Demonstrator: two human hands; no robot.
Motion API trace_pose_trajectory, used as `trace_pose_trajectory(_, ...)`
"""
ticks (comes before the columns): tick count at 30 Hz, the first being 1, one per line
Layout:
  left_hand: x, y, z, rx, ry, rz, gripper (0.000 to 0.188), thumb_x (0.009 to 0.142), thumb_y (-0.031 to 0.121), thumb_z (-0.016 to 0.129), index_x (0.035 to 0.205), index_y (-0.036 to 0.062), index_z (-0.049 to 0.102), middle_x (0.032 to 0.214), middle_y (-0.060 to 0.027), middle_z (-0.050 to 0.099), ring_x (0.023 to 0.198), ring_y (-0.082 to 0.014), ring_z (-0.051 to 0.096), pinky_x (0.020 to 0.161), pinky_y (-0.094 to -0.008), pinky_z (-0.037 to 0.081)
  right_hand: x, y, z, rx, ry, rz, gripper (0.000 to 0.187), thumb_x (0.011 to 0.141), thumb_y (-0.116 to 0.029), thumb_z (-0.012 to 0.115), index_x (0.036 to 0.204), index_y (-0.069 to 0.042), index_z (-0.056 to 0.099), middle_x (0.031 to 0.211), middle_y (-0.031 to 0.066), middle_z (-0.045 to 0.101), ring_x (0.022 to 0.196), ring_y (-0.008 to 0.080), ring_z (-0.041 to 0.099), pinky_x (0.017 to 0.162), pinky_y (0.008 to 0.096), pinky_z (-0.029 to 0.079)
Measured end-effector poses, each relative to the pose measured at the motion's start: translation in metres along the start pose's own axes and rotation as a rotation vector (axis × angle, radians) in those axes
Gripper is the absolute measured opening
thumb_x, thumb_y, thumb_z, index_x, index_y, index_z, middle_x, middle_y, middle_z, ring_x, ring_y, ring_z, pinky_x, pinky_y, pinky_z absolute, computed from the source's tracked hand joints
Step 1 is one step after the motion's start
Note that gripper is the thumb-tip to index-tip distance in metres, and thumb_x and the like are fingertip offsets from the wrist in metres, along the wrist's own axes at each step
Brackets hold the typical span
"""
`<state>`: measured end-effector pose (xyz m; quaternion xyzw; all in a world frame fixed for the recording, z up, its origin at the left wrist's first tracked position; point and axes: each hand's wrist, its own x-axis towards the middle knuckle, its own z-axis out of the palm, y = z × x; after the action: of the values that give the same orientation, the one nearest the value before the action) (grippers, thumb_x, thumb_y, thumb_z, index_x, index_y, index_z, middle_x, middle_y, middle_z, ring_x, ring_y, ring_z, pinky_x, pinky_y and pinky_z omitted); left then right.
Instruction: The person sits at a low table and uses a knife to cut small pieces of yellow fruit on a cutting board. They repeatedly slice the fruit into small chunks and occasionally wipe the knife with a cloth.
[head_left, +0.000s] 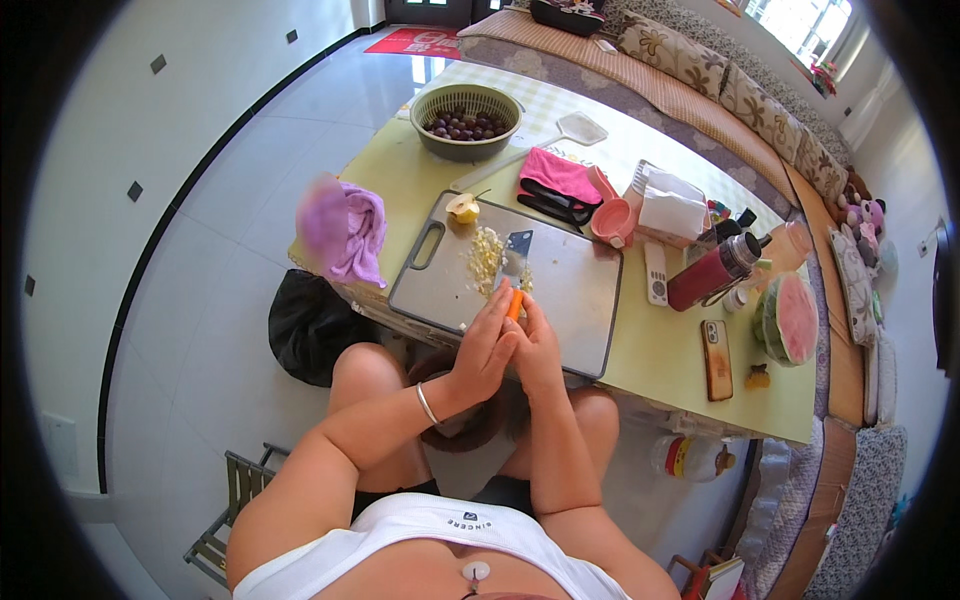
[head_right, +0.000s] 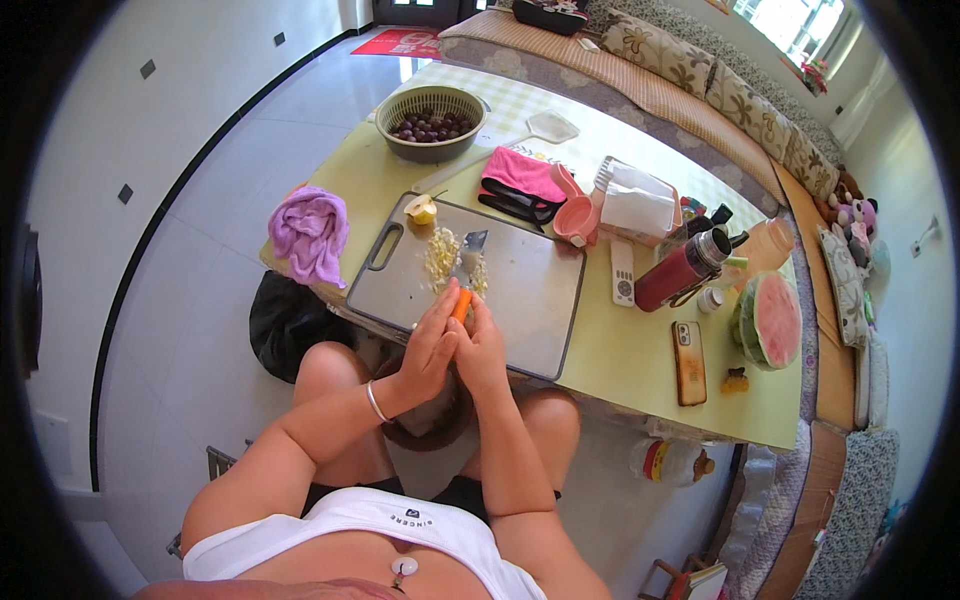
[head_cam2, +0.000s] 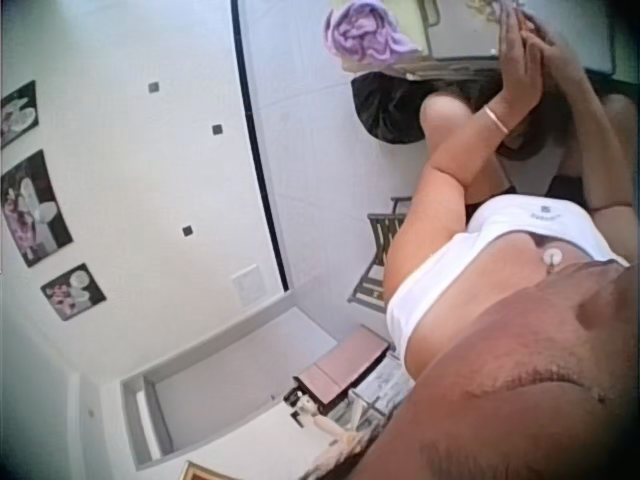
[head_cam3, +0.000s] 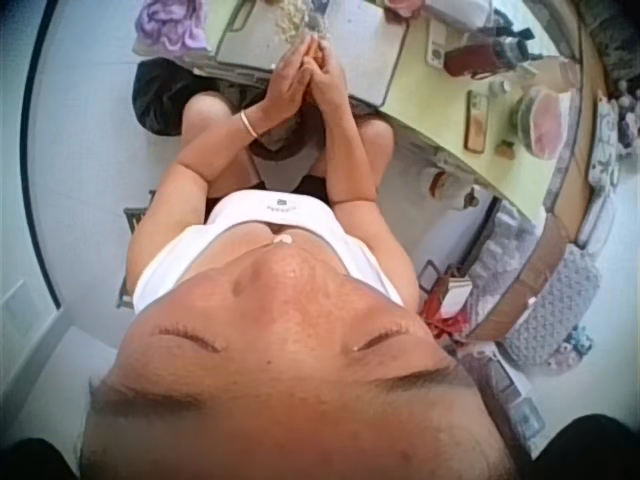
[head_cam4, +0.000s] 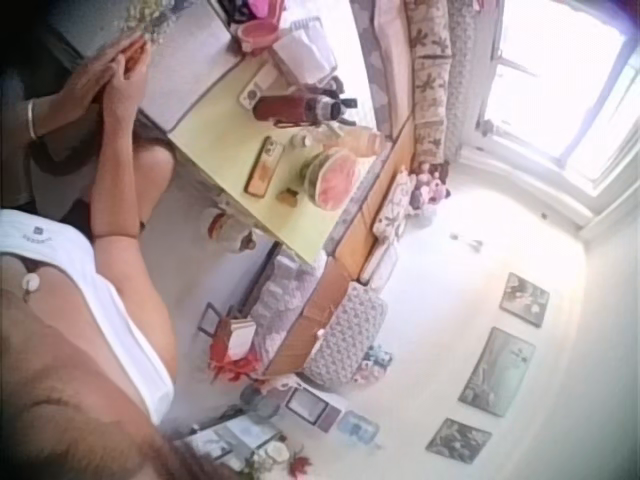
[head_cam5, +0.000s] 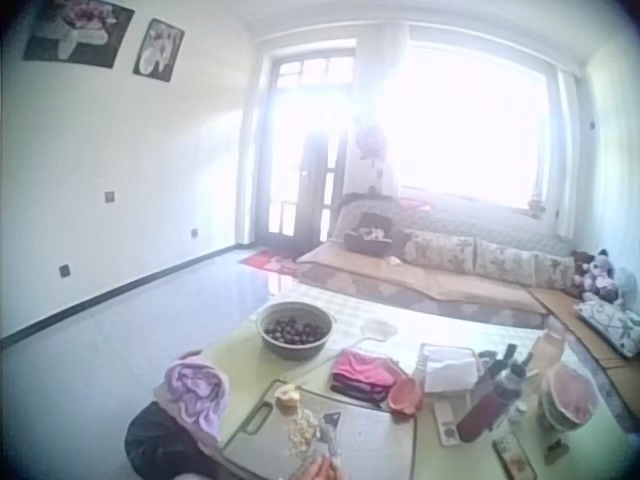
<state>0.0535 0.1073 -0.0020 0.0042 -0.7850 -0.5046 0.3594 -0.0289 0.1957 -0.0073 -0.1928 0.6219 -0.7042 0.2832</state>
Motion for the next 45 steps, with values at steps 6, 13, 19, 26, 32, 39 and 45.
trace_pose_trajectory(6,0.007,0.006,-0.012,-0.035,0.006,0.059,0.055,0.104,0.03,0.043,0.144,-0.0088,0.041,0.153,-0.0284,0.037,0.141,-0.0388,0.04,0.115,-0.0424,0.031,-0.014,-0.023,0.015,-0.236,0.11,-0.19,0.059,0.092,-0.009,0.062,0.145,0.007,0.041,0.109,0.0144,0.068,0.095,0.0173,0.066,0.082,0.0303,0.053)
trace_pose_trajectory(13,0.023,-0.001,-0.028,0.033,0.03,0.012,0.043,0.1,0.027,0.053,0.13,-0.003,0.057,0.136,-0.0227,0.056,0.126,-0.0335,0.055,0.106,-0.0402,0.041,-0.01,-0.02,0.016,-0.379,0.142,-0.212,0.06,0.088,-0.011,0.065,0.143,0.004,0.045,0.09,0.0137,0.068,0.078,0.0185,0.067,0.072,0.0325,0.053)
trace_pose_trajectory(19,0.036,-0.024,-0.043,-0.197,0.059,-0.322,0.035,0.103,0.027,0.053,0.113,-0.0038,0.067,0.107,-0.0128,0.068,0.1,-0.0196,0.066,0.088,-0.0303,0.05,-0.012,-0.021,0.026,-0.569,0.127,-0.23,0.061,0.086,-0.014,0.066,0.142,0.002,0.048,0.078,0.0143,0.067,0.068,0.0237,0.067,0.067,0.0339,0.053)
trace_pose_trajectory(26,0.033,-0.031,-0.049,-0.476,0.012,-0.431,0.05,0.106,0.041,0.047,0.112,-0.0037,0.067,0.104,-0.0096,0.07,0.096,-0.0157,0.066,0.086,-0.0286,0.052,-0.015,-0.031,0.028,-0.622,0.161,-0.238,0.058,0.085,-0.015,0.066,0.139,0.001,0.051,0.078,0.0157,0.067,0.066,0.0263,0.067,0.066,0.0358,0.053)
trace_pose_trajectory(32,0.034,-0.037,-0.051,-0.5,-0.037,-0.4,0.055,0.106,0.045,0.045,0.112,-0.0041,0.068,0.102,-0.0092,0.07,0.096,-0.0151,0.066,0.086,-0.0287,0.052,-0.012,-0.026,0.023,-0.632,0.185,-0.239,0.055,0.085,-0.014,0.066,0.137,-0.002,0.054,0.079,0.0155,0.067,0.068,0.0261,0.067,0.067,0.036,0.053)
trace_pose_trajectory(39,0.043,-0.043,-0.055,-0.403,0.086,-0.401,0.056,0.106,0.046,0.044,0.101,-0.0027,0.071,0.094,-0.0088,0.072,0.085,-0.0138,0.066,0.079,-0.0281,0.051,-0.009,-0.025,0.017,-0.691,0.184,-0.206,0.053,0.086,-0.015,0.065,0.137,-0.003,0.054,0.078,0.0143,0.066,0.068,0.026,0.067,0.068,0.0353,0.053)
trace_pose_trajectory(45,0.053,-0.051,-0.061,-0.337,0.2,-0.387,0.05,0.106,0.041,0.046,0.099,-0.0019,0.071,0.091,-0.0078,0.072,0.082,-0.0135,0.066,0.077,-0.028,0.051,-0.011,-0.03,0.016,-0.631,0.189,-0.212,0.055,0.086,-0.015,0.065,0.138,-0.001,0.053,0.079,0.014,0.066,0.069,0.0235,0.065,0.069,0.0348,0.052)
